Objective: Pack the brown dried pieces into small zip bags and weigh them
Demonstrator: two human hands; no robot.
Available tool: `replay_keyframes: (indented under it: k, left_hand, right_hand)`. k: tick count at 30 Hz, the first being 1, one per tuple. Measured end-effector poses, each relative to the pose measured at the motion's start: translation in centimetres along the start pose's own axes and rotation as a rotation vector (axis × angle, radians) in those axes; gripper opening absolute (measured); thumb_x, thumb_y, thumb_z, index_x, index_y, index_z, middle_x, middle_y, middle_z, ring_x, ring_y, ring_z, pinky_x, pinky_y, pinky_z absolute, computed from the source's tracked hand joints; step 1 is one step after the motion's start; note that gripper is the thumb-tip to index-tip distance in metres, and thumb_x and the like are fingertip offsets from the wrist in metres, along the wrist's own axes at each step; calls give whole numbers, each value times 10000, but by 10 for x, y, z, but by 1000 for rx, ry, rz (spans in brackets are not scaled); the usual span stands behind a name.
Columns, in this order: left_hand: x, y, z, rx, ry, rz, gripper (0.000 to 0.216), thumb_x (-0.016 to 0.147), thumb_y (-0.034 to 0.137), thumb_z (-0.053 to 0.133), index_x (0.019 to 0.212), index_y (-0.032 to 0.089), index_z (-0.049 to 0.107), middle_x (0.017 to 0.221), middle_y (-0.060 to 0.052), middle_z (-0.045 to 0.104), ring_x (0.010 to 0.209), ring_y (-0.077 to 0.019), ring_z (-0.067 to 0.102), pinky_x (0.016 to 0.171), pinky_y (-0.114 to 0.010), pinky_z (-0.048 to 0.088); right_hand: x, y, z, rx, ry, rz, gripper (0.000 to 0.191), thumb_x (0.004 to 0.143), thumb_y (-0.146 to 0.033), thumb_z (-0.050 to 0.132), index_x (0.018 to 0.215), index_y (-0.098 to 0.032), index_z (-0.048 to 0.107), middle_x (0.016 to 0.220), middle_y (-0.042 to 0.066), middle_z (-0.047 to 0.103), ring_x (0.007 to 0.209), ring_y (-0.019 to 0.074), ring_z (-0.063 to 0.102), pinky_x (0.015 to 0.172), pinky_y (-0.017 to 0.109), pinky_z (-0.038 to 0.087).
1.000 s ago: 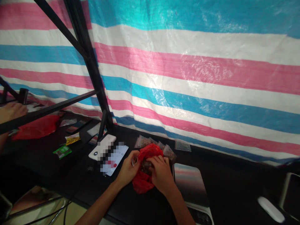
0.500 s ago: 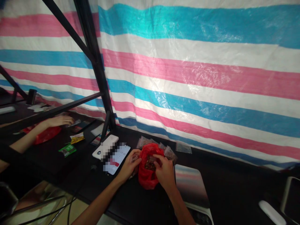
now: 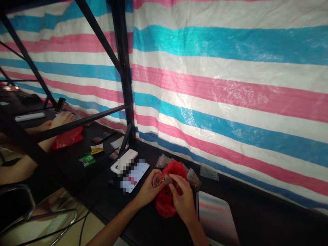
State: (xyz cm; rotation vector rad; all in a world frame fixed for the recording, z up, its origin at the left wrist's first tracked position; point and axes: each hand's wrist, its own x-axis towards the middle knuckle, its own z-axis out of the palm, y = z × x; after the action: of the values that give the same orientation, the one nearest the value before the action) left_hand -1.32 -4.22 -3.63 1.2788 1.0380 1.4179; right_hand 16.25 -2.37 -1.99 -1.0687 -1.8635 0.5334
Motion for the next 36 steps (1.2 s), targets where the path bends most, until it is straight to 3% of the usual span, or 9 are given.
replay_keyframes:
  k: [6,11,14,18,23,27,30,33,36]
  left_hand:
    - [-3,-3,-1,63,-71,30,366,848,297,710,1139,209,507,917,12,605,827,-146,597,760,-259,482]
    - [-6,1,0,173,-114,108,319,866,258,679,1145,207,532,1020,-27,627,917,-174,619,810,-279,500]
    - [-7,4,-1,252,-49,89,372,825,250,720,1147,205,540,1038,-36,636,935,-192,625,834,-294,502]
    - [-7,7,-3,298,-47,53,316,865,292,696,1136,206,557,1008,-30,645,891,-186,626,813,-293,500]
    - [-6,-1,-7,296,16,114,316,954,374,598,1218,212,535,1149,-69,621,1085,-213,612,990,-353,477]
    - [-7,-11,-9,403,161,214,338,962,355,586,1257,213,504,1143,-81,591,1057,-217,617,946,-369,509]
    - [-8,-16,-10,534,236,371,339,961,286,586,1276,228,475,1126,-78,569,1005,-206,621,888,-358,530]
    - [-9,-21,-9,633,225,569,398,959,195,553,1332,234,420,1154,-95,529,979,-195,619,833,-348,547]
    - [-11,-26,-9,649,152,658,437,934,140,527,1343,242,414,1129,-83,513,839,-158,618,720,-308,555]
  right_hand:
    - [-5,-2,5,-182,-66,-264,279,999,-303,560,1237,-323,704,1210,36,741,1066,238,687,926,407,509]
    - [-6,-2,-1,-217,-134,-384,359,1029,-196,452,1262,-346,681,1255,11,716,1076,206,670,941,387,492]
    - [-6,-8,-3,-232,-84,-364,341,1021,-219,478,1265,-346,679,1201,18,722,1060,213,672,976,402,486]
    - [-5,-12,-4,-261,-24,-323,306,1001,-303,544,1274,-332,680,1118,32,725,992,217,681,891,363,527]
    - [0,-5,-11,-301,81,-213,290,999,-328,539,1238,-285,695,1150,65,714,1042,243,665,890,382,518]
    - [2,-2,-16,-319,-43,-201,267,952,-348,609,1193,-297,711,1134,59,711,1046,258,658,896,404,501]
    - [-1,-15,-15,-272,-64,-206,296,945,-350,623,1229,-291,677,1139,59,701,1060,253,645,907,396,488]
    - [-9,-37,-7,-194,-115,-181,155,960,-297,603,1091,-274,682,976,28,714,907,212,655,841,350,486]
    - [-18,-53,7,-217,-191,-180,43,930,-259,646,968,-263,666,953,15,720,858,208,653,787,333,471]
